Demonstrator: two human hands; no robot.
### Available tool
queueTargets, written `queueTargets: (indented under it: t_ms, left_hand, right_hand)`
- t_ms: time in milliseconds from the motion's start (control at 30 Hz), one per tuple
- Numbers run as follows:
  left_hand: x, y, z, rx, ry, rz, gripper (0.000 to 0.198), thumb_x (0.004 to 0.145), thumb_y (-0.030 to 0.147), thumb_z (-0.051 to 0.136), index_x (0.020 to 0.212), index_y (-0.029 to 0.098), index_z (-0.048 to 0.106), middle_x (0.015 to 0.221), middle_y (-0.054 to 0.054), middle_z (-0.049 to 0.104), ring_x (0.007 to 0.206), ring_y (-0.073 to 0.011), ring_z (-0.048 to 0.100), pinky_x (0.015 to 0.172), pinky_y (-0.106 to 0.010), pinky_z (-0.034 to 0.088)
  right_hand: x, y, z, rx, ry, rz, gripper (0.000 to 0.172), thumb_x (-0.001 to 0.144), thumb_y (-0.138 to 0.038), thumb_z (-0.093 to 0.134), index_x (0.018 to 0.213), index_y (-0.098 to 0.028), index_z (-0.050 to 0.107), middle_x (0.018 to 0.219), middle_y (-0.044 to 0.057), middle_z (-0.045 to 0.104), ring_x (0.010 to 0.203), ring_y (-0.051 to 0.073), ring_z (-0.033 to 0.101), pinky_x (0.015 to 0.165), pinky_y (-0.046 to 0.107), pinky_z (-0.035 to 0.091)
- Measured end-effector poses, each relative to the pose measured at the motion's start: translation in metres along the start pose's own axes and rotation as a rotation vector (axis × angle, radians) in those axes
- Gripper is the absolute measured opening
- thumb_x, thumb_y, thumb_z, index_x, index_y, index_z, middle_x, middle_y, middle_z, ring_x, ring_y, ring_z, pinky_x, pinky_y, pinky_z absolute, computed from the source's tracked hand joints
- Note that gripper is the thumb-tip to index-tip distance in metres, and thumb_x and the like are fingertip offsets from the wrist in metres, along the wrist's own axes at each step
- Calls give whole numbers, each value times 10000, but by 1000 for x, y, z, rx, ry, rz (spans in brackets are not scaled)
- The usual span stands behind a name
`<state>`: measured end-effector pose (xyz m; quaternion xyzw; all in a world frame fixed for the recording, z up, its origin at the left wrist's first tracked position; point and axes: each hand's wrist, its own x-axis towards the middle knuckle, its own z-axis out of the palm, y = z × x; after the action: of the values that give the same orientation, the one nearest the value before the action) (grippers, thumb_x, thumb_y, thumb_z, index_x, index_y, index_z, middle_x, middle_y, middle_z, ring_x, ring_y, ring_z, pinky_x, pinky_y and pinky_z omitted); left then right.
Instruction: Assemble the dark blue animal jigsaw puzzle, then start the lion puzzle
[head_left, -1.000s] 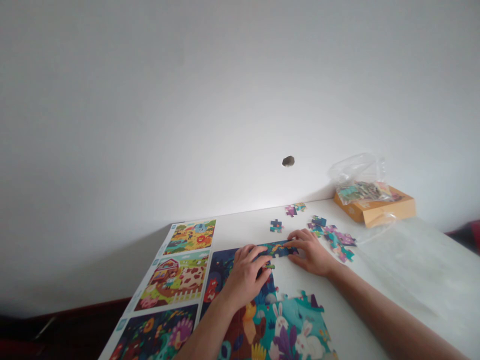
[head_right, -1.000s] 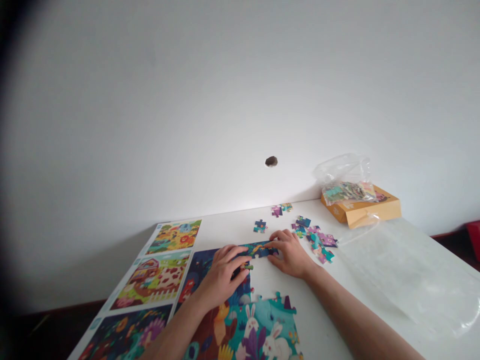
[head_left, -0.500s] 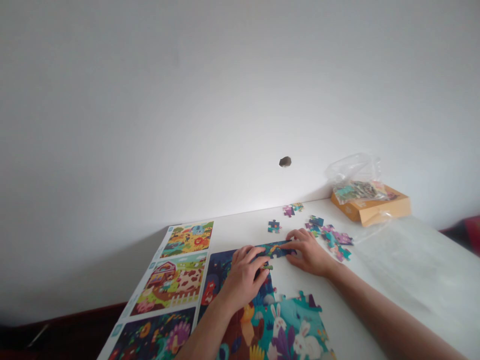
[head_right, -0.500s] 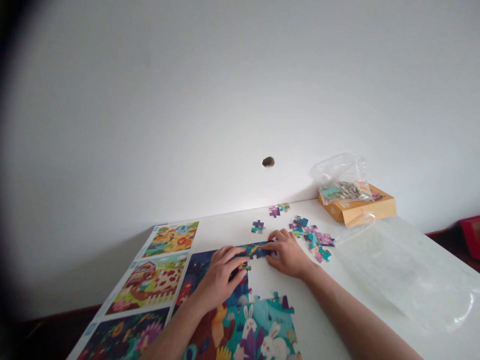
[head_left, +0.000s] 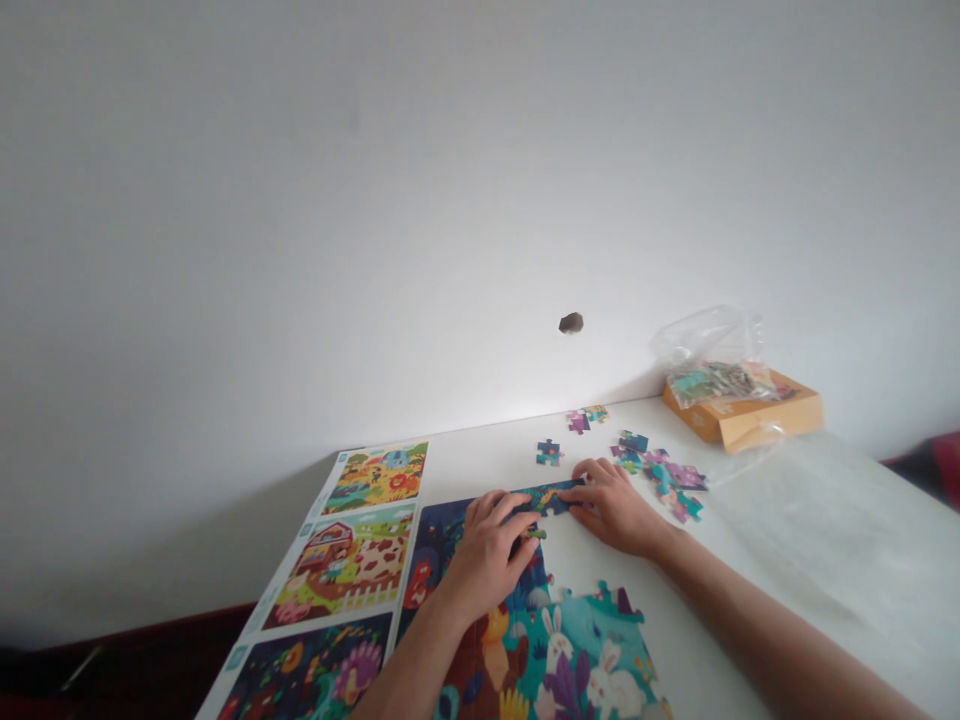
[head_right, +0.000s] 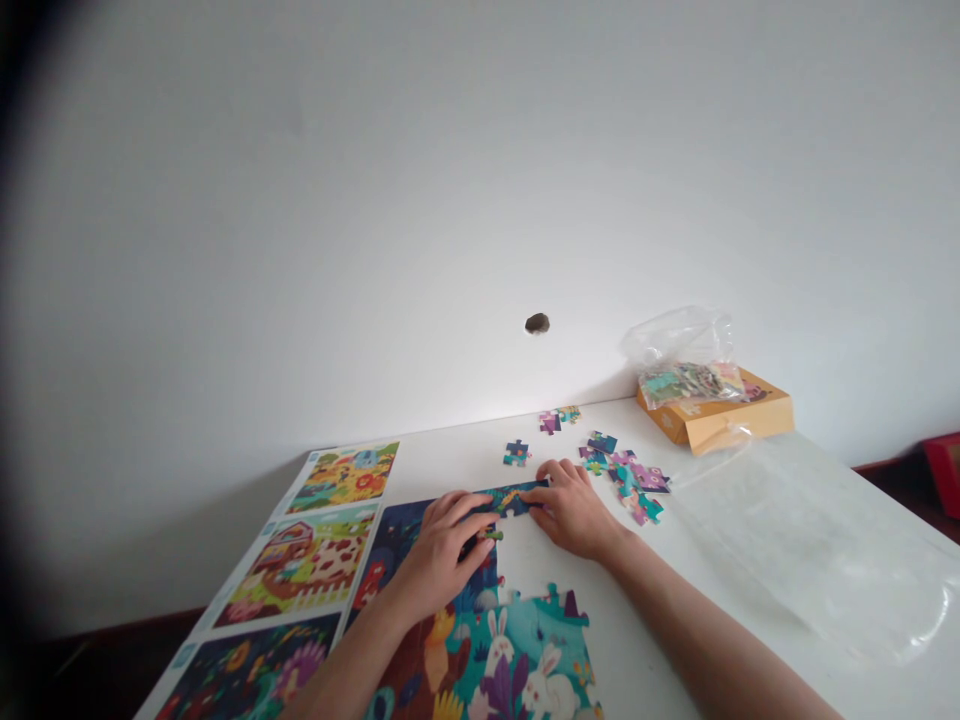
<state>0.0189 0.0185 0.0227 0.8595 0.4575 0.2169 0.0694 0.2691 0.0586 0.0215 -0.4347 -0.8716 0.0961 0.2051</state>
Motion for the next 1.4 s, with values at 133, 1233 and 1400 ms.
queueTargets:
  t_ms: [133,1233,1400]
  left_hand:
    - [0,0,0,-3,-19,-18,278,911,230,578,1163,308,664,1288,-25,604,1197,-270,498,1041,-501,426]
    - [-1,-2,0,-9,-32,-20,274,916,240,578,1167,315,656,1297,-21,600,1206,-266,499,1042,-503,421]
    - [-1,-2,0,-9,-26,-15,273,912,232,579,1160,310,664,1298,-27,601,1207,-266,501,1042,-504,425]
  right_hand:
    - [-1,1,1,8,25,-19,283,923,-297,570,1174,-364,683,1143,73,572,1046,253,516,914,431,415]
    - [-3,4,-11,-39,14,72,213,880,-164,569,943,-261,747,986,65,626,941,217,549,841,361,402]
    - [-5,13,-23,-124,-12,124,194,864,-200,582,874,-273,762,912,63,618,925,228,541,796,367,372]
